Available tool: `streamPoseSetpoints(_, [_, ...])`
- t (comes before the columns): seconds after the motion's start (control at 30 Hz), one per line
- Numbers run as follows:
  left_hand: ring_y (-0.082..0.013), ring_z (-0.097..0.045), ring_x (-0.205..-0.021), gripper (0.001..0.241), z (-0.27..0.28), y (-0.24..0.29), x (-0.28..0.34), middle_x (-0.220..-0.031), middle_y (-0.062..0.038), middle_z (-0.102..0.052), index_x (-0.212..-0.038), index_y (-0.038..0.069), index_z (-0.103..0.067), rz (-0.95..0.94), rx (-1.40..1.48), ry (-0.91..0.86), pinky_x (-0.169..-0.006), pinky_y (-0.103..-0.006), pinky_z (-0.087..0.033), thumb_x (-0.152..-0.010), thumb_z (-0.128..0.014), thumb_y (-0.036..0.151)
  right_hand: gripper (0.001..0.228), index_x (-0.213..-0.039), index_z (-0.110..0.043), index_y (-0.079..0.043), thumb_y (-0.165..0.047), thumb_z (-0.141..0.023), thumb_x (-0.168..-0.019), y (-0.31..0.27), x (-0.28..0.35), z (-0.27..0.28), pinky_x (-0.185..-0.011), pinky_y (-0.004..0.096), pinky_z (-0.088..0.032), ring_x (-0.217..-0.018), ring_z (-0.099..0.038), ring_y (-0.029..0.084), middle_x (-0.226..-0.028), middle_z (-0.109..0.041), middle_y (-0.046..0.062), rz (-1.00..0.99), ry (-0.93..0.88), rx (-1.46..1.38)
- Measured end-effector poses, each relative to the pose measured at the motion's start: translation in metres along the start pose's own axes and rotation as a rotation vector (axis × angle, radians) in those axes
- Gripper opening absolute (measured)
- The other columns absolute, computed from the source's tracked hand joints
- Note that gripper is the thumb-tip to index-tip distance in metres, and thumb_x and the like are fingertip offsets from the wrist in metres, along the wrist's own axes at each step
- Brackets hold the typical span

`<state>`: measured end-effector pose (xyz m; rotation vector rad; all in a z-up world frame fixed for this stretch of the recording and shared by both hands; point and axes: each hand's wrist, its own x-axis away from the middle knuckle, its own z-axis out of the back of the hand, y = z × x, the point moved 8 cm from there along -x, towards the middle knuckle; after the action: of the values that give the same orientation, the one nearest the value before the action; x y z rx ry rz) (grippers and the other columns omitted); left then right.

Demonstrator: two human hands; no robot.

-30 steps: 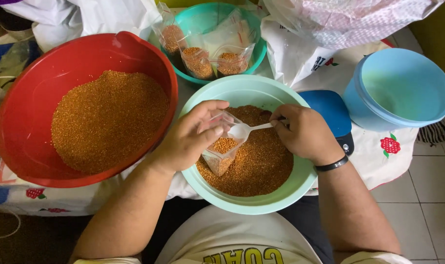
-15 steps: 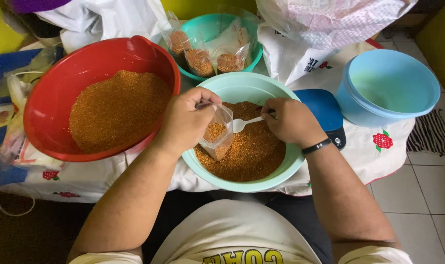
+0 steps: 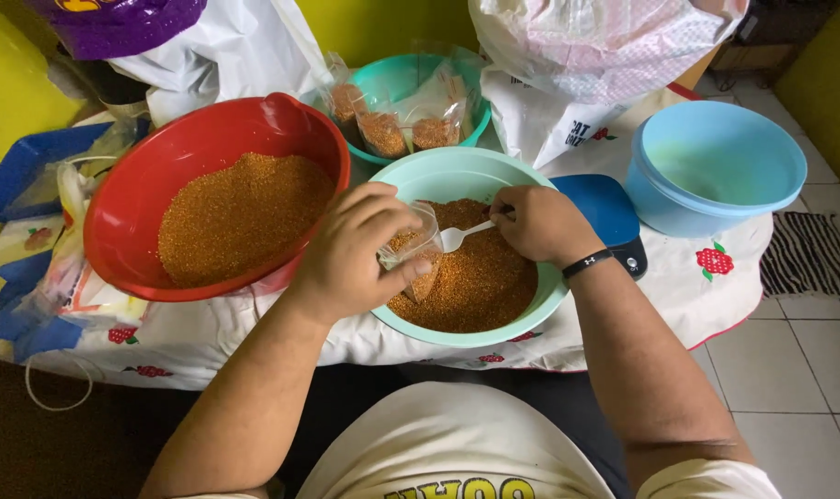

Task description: The person fills small plastic bags with birdseed by hand using a plastic spoon to scoop seed from a bowl, then closes the bags.

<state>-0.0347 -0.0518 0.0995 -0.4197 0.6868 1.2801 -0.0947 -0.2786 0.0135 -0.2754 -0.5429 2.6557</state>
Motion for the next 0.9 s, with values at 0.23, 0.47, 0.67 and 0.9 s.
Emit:
streamPoseSetpoints(0.23, [-0.0350, -0.057, -0.126, 0.018, -0.008, -0.006, 0.015, -0.105, -0.005, -0.071, -0.081, 0.014, -0.071, 0.013, -0.136, 0.057, -0.111, -0.0487, -0.041, -0.095, -0.070, 0.025, 0.018, -0.103, -0.078, -0.010, -0.019, -0.068, -0.092, 0.000, 0.002, 0.001, -0.073, 0.048, -0.060, -0.080, -0.074, 0.037, -0.088, -0.077, 0.017, 0.025, 0.033, 0.007])
streamPoseSetpoints(0.47, [-0.0374, -0.057, -0.129, 0.022, -0.010, -0.014, 0.014, -0.110, -0.001, -0.071, -0.080, 0.013, -0.067, 0.051, -0.124, 0.108, -0.106, -0.0523, -0.045, -0.095, -0.071, 0.029, 0.017, -0.105, -0.077, -0.007, -0.016, -0.067, -0.094, -0.005, 0.005, 0.004, -0.072, 0.049, -0.061, -0.082, -0.074, 0.039, -0.088, -0.076, 0.018, 0.059, 0.034, 0.006])
streamPoseSetpoints(0.67, [-0.0441, -0.052, -0.132, 0.016, -0.005, -0.014, 0.014, -0.114, -0.008, -0.069, -0.086, 0.011, -0.066, 0.102, -0.022, 0.144, -0.110, -0.0585, -0.040, -0.092, -0.075, 0.023, 0.018, -0.105, -0.077, -0.008, -0.019, -0.067, -0.095, -0.005, 0.005, 0.005, -0.072, 0.048, -0.061, -0.083, -0.075, 0.037, -0.089, -0.077, 0.017, 0.042, 0.019, 0.000])
streamPoseSetpoints(0.9, [-0.0482, -0.035, -0.144, 0.084, -0.010, -0.046, 0.042, -0.152, -0.027, -0.032, -0.143, 0.003, -0.035, 0.399, 0.430, 0.358, -0.113, -0.0630, -0.039, -0.087, -0.077, 0.049, 0.017, -0.103, -0.077, -0.007, -0.015, -0.066, -0.093, -0.008, 0.004, 0.008, -0.066, 0.048, -0.060, -0.079, -0.075, 0.038, -0.089, -0.077, 0.018, 0.017, 0.036, -0.019])
